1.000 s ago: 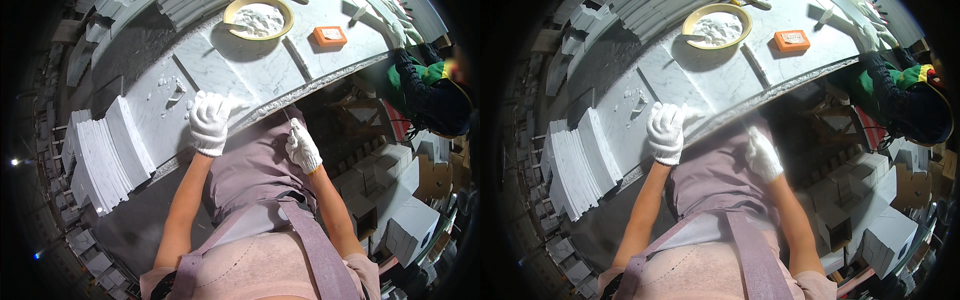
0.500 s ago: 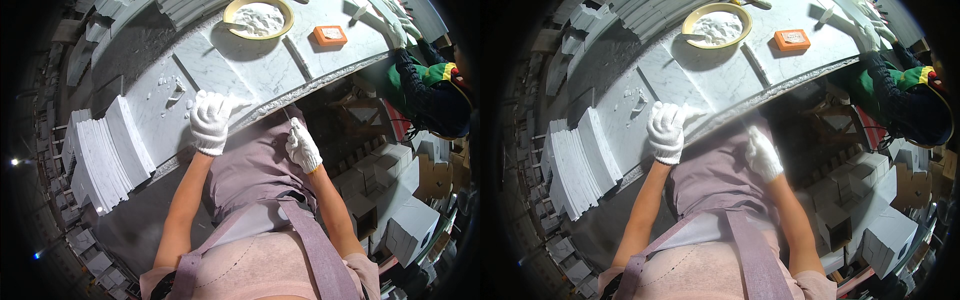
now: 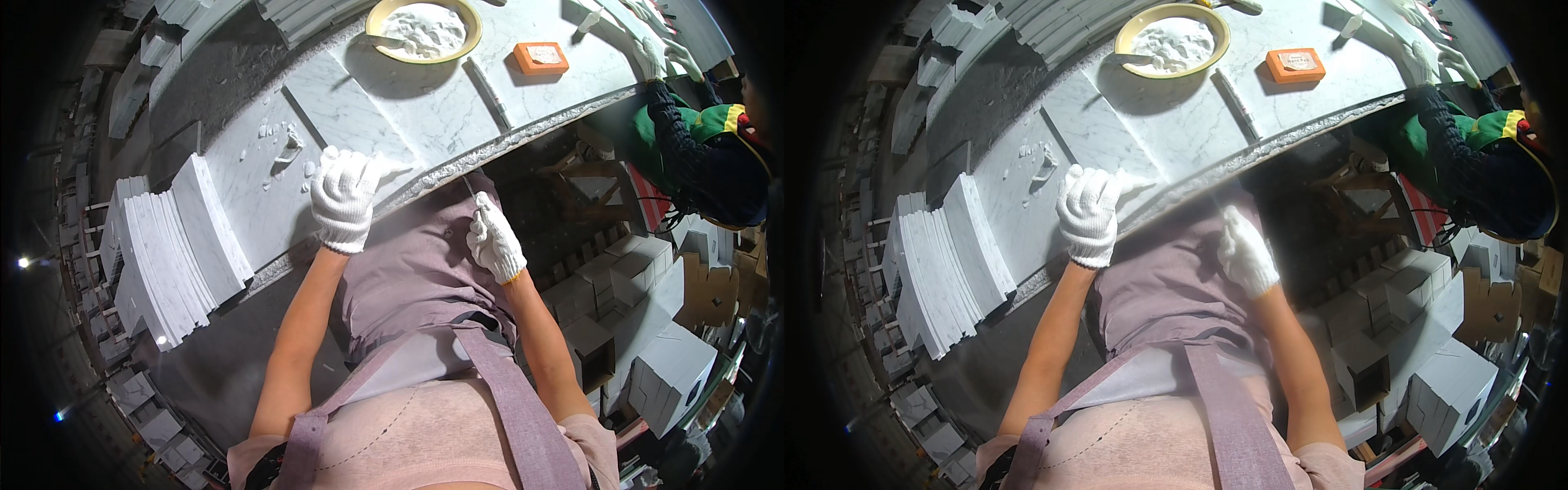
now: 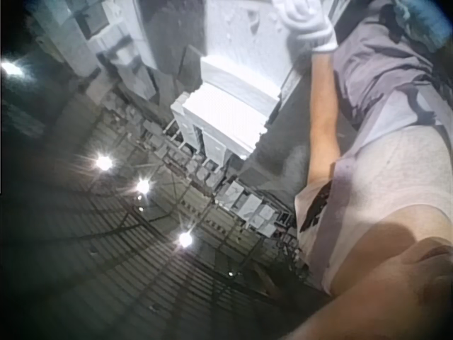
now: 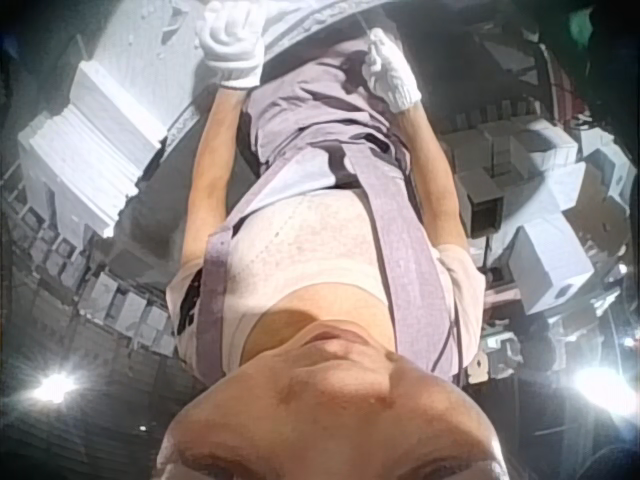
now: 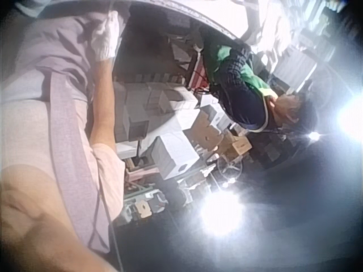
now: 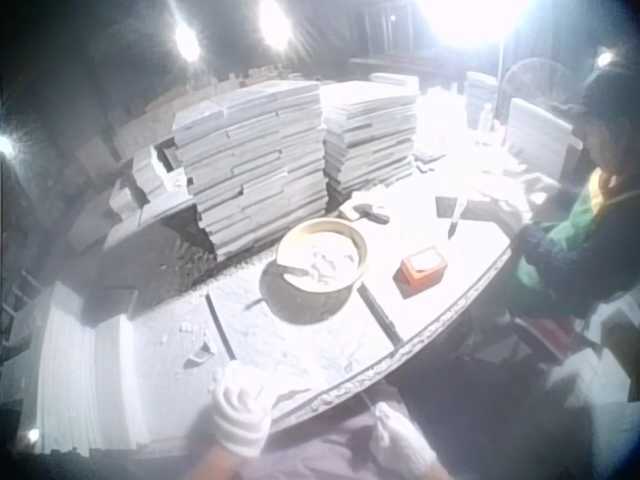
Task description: The person repeatedly picks white rectangular tiles from a stack, uses a small metal scraper to trim edges and corners, and places the trimmed tiles back on the stack. The person also occasionally wipes the work surface with a cloth.
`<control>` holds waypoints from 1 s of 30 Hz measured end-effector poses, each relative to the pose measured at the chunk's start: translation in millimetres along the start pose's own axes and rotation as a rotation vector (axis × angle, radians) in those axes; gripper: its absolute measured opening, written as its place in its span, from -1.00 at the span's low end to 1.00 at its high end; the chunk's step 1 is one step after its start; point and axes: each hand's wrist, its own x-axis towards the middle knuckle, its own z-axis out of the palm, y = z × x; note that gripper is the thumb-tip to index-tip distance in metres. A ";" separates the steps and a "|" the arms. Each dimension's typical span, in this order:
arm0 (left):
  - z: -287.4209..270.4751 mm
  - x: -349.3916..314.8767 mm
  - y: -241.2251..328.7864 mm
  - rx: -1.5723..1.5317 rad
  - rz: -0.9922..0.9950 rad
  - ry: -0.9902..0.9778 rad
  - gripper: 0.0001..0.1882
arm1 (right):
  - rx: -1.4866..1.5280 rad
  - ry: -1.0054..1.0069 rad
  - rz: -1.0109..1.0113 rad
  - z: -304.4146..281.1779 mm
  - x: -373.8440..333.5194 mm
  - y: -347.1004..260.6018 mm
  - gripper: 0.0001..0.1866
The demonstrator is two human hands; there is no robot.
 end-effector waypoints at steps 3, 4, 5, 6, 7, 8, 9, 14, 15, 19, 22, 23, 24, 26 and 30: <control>2.4 -1.1 -1.4 -0.050 -0.037 0.007 -0.59 | 0.004 0.011 -0.003 0.8 -0.1 0.6 -0.77; 2.4 -1.2 -1.2 -0.034 -0.047 0.008 -0.58 | 0.007 0.026 -0.003 1.0 -0.1 0.7 -0.77; 1.9 -1.2 -1.0 -0.009 -0.035 0.000 -0.58 | 0.009 0.041 -0.003 1.4 -0.1 0.7 -0.77; 1.1 -1.0 -0.5 -0.003 -0.035 0.002 -0.58 | 0.010 0.034 -0.003 1.5 0.0 0.7 -0.77; 0.1 -0.6 -0.2 0.012 -0.013 -0.004 -0.57 | 0.011 0.027 -0.003 1.6 0.0 0.7 -0.78; -1.2 -0.1 0.1 0.033 0.004 -0.021 -0.57 | 0.022 0.060 -0.003 1.5 0.1 0.6 -0.78; -2.0 0.6 0.8 0.029 0.010 -0.014 -0.57 | 0.010 0.017 -0.008 1.3 0.2 0.5 -0.78; -3.7 2.9 1.9 0.018 0.006 -0.018 -0.57 | 0.018 -0.023 0.018 -0.5 0.7 -0.7 -0.78; -3.3 2.9 1.6 0.005 -0.012 -0.016 -0.58 | 0.029 -0.022 0.018 -0.6 0.9 -0.8 -0.78; -0.1 1.3 -0.5 -0.049 -0.050 0.011 -0.62 | 0.046 -0.014 0.012 0.4 0.8 -1.0 -0.78; 2.2 -0.2 -1.3 -0.066 -0.067 0.042 -0.63 | 0.041 0.000 0.001 2.0 -0.2 -0.5 -0.77; 2.8 -0.7 -1.3 -0.068 -0.075 0.051 -0.64 | 0.039 0.005 -0.004 2.4 -0.5 -0.3 -0.77; 3.1 -1.1 -1.2 -0.068 -0.073 0.045 -0.64 | 0.038 0.009 -0.005 2.8 -0.8 -0.1 -0.77; 3.3 -1.6 -1.0 -0.072 -0.075 0.009 -0.63 | 0.037 0.018 -0.009 3.0 -1.0 0.3 -0.76; 2.4 -1.3 -0.9 -0.017 -0.021 0.025 -0.59 | 0.026 -0.012 -0.009 1.9 -0.1 0.6 -0.77</control>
